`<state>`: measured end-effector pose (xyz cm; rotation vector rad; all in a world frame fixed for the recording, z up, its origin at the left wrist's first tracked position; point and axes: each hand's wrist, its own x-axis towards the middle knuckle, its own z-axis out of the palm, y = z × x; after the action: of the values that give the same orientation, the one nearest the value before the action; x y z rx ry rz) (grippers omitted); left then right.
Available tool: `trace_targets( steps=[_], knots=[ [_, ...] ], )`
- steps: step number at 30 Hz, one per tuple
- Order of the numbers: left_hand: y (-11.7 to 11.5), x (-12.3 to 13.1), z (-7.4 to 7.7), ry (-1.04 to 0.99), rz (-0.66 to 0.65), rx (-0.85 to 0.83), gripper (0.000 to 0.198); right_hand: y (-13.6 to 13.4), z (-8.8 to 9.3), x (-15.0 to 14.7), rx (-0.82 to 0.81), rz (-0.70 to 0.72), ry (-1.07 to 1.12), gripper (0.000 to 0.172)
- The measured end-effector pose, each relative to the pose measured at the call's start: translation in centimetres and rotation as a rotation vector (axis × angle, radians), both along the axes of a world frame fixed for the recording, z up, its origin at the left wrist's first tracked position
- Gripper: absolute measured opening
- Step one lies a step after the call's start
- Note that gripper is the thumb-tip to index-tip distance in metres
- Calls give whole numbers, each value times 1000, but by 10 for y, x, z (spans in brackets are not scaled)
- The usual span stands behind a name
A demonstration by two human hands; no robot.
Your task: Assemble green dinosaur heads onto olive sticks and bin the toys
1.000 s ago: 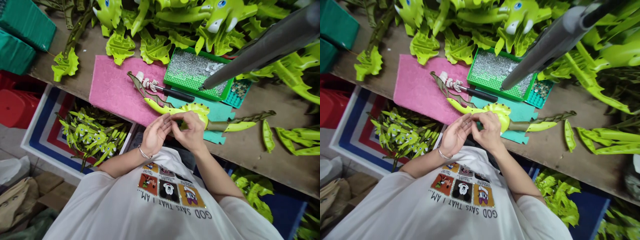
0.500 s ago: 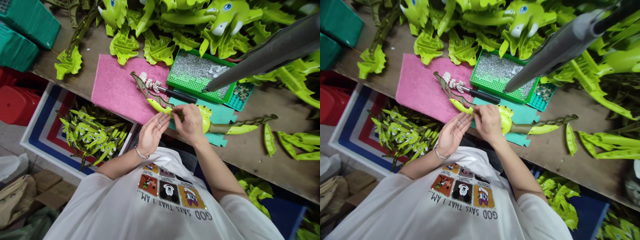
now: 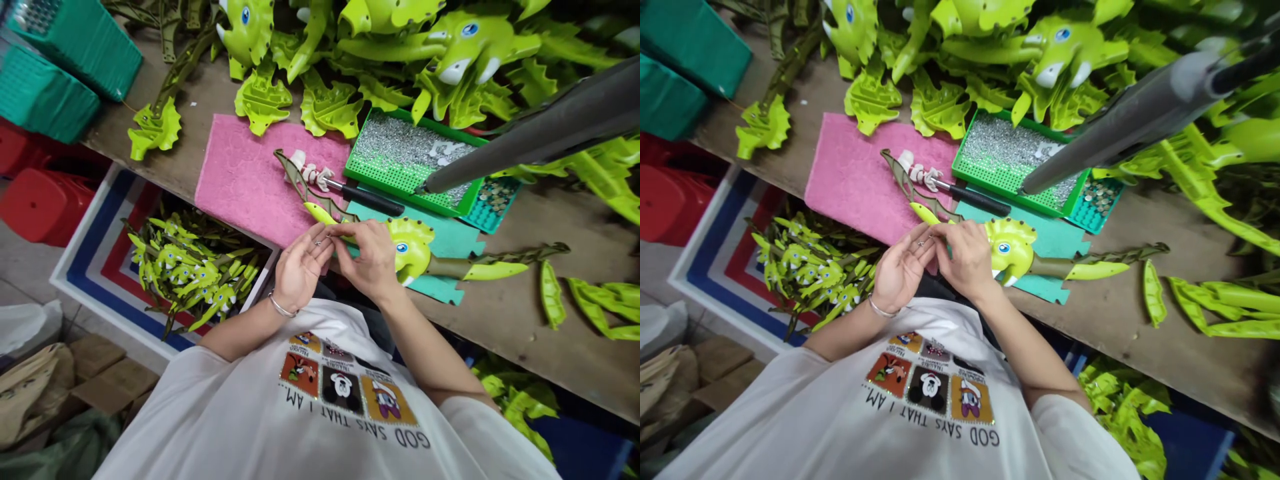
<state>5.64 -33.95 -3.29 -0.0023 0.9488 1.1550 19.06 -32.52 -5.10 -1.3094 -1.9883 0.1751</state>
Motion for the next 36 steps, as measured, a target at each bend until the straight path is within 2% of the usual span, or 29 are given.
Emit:
trace_targets(
  steps=[6,12,18,22,25,29,32,36],
  knots=[
    [8,-11,-1,33,86,45,36,21,-13,-23,-45,-55,60,10],
    [15,-16,-15,58,180,62,37,48,-18,-34,-42,-106,-91,10],
    [22,-14,-16,39,180,27,34,53,-13,-35,-70,-74,-220,18],
    [19,-15,-16,38,179,53,32,54,-7,-34,-83,-22,-215,17],
    [14,-18,-12,48,160,42,35,45,-4,-32,-16,57,-125,13],
    [5,-20,3,49,81,-5,34,18,-1,-23,144,184,-32,13],
    [-3,-17,12,27,-40,-46,34,-4,1,-13,148,171,-25,17],
    [-17,-5,11,-19,-192,-98,29,-32,2,10,76,111,1,23]
  ],
)
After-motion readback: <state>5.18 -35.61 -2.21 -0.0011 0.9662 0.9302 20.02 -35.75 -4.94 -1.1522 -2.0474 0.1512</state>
